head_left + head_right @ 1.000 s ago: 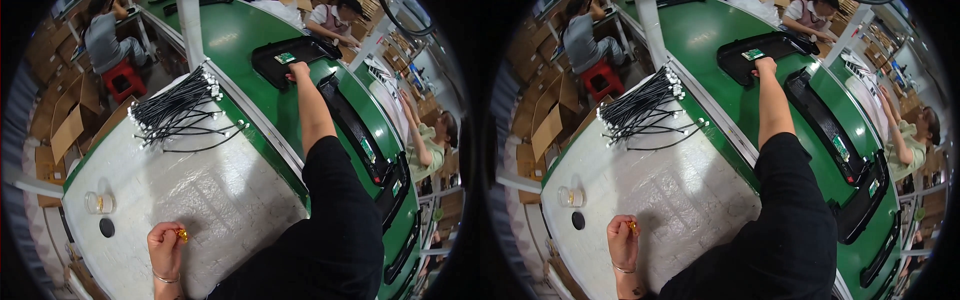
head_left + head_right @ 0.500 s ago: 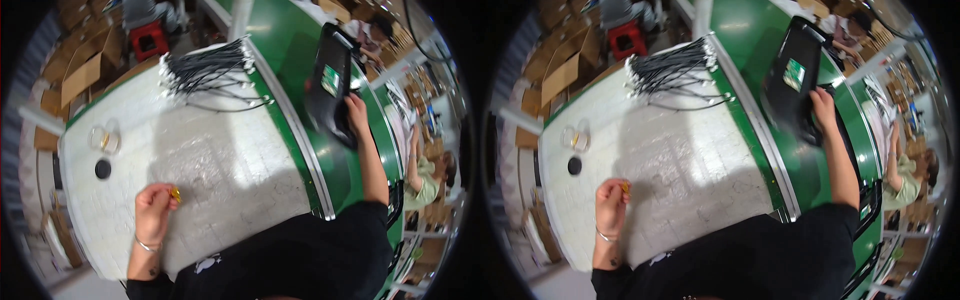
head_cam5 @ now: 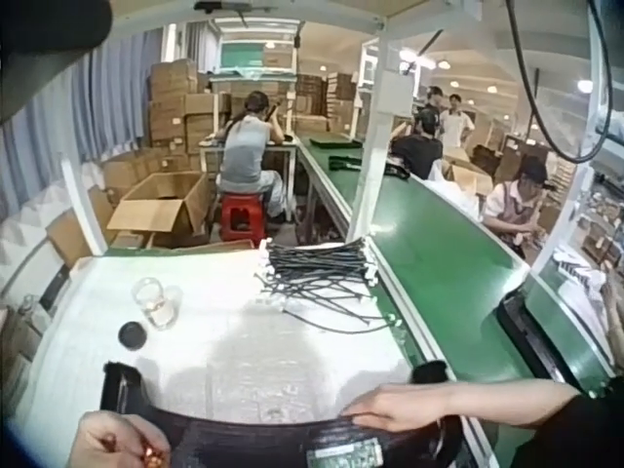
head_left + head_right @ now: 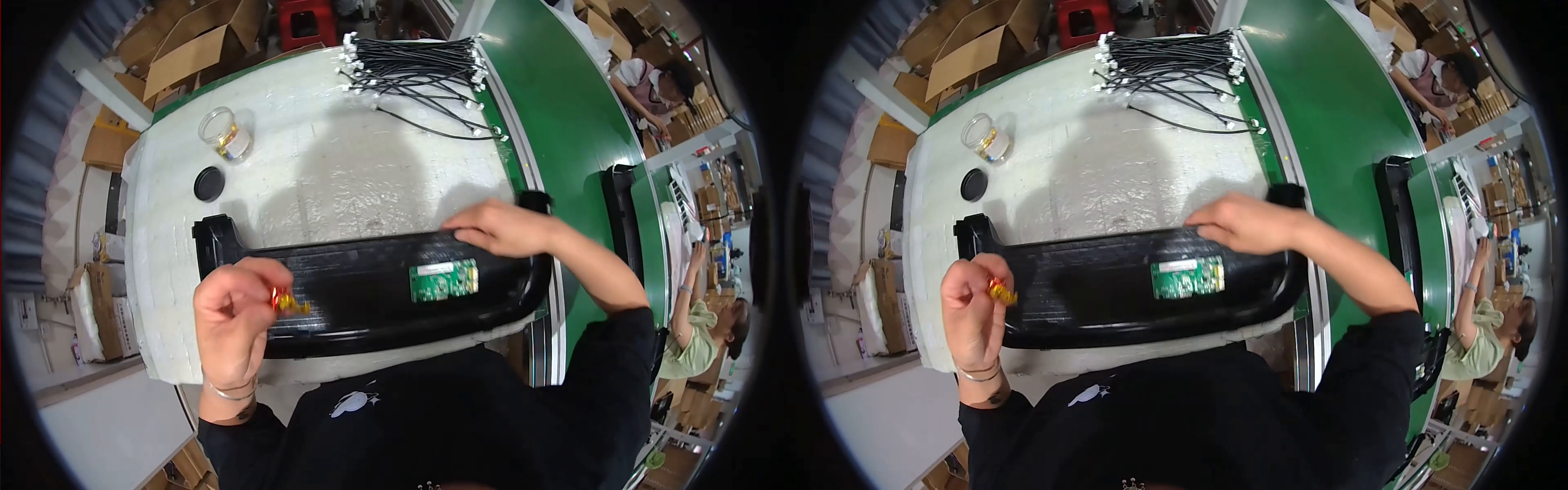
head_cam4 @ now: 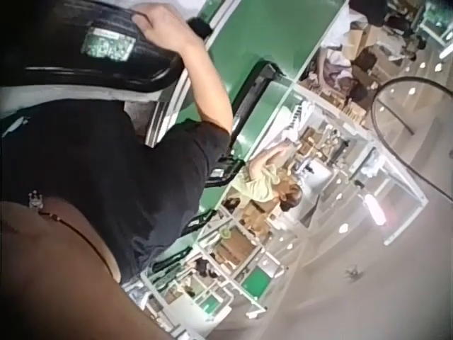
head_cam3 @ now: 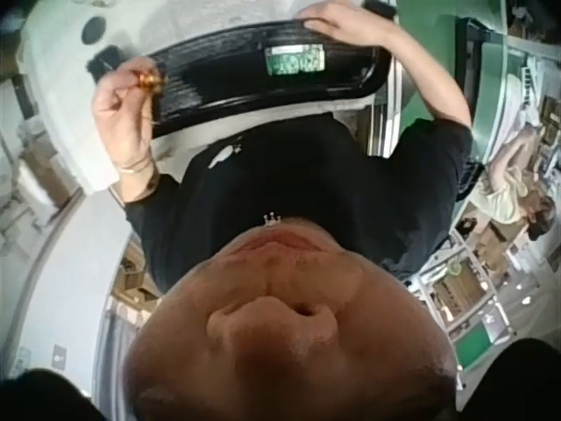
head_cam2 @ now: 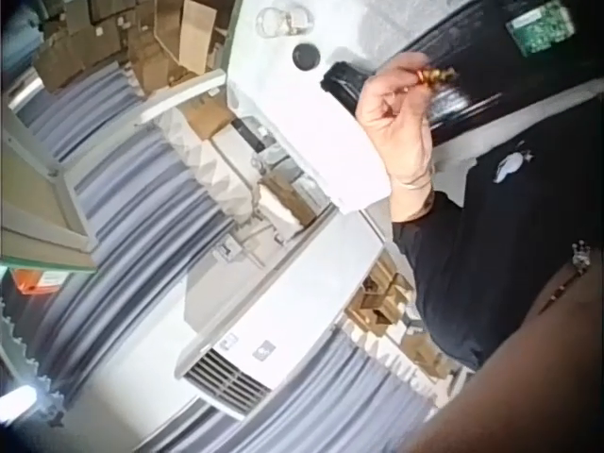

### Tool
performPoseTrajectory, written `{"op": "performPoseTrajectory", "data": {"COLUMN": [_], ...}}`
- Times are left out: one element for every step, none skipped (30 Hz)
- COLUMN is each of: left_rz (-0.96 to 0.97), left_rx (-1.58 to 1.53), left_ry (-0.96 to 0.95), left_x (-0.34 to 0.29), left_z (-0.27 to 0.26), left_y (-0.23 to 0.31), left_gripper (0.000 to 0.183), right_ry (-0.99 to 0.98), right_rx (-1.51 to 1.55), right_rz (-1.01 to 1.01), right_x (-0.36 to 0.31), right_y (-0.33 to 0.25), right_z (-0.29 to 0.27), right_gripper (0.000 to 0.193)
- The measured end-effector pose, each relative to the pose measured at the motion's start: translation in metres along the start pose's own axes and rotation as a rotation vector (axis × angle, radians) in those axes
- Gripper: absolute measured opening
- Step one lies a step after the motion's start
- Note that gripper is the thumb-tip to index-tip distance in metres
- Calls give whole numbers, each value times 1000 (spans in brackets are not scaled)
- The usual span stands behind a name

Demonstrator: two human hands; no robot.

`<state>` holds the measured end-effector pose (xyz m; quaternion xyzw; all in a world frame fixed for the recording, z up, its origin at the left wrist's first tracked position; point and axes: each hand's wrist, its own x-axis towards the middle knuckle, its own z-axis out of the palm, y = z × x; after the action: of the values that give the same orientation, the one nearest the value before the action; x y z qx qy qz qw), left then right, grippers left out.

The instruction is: Assembling and inspecting electronic circuit boards and components on a factory production line.

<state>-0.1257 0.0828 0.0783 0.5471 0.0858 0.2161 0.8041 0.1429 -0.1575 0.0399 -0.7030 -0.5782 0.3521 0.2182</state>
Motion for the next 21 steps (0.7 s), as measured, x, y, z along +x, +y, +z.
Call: {"op": "performPoseTrajectory", "data": {"left_rz": [-31,-62,-55,-87,-120,-118,-110,-104,-111,-111,-101,-95,-105,-110,-135,-175,-260,-327,-362,-402,-399], "left_rx": [-69,-142,-135,-220,-304,-301,-259,-216,-201,-199,-231,-264,-260,-266,-272,-281,-318,-296,-287,-284,-255], "left_ry": [40,76,89,87,89,93,52,13,19,26,7,-16,-2,8,2,-20,-6,5,-12,-19,-7], "left_x": [-4,-4,-4,-2,0,2,4,5,6,7,9,10,10,10,9,9,13,16,21,21,19], "left_z": [-7,-13,-13,-12,-10,-7,-3,1,4,7,10,13,13,11,6,4,4,2,-1,-4,-6], "left_y": [-5,-10,-9,-11,-13,-16,-21,-24,-28,-31,-34,-35,-37,-39,-43,-47,-46,-50,-52,-55,-59], "left_gripper": [19,18,18,18,19,19,22,25,27,27,28,29,29,29,28,27,25,23,21,20,19], "right_ry": [-9,-15,152,326,491,660,710,756,753,782,812,810,761,703,585,614,606,533,541,527,489], "right_rx": [-10,-21,-165,-309,-449,-589,-572,-554,-551,-589,-626,-622,-337,-56,163,87,154,214,210,207,106], "right_rz": [-10,-15,-49,-73,-50,-25,3,31,27,42,62,66,49,37,28,-113,-226,-201,-244,-175,-111], "right_x": [18,37,58,78,100,120,139,154,165,173,177,174,169,162,145,130,113,96,81,68,51], "right_y": [3,8,15,24,30,38,51,62,71,74,76,79,70,56,18,7,-12,-26,-35,-48,-55], "right_z": [-6,-14,-20,-25,-32,-39,-42,-43,-41,-39,-37,-35,-33,-33,-38,-41,-47,-55,-60,-62,-61], "right_gripper": [22,22,20,19,18,17,15,14,14,14,14,14,14,14,15,16,15,16,17,16,16]}}
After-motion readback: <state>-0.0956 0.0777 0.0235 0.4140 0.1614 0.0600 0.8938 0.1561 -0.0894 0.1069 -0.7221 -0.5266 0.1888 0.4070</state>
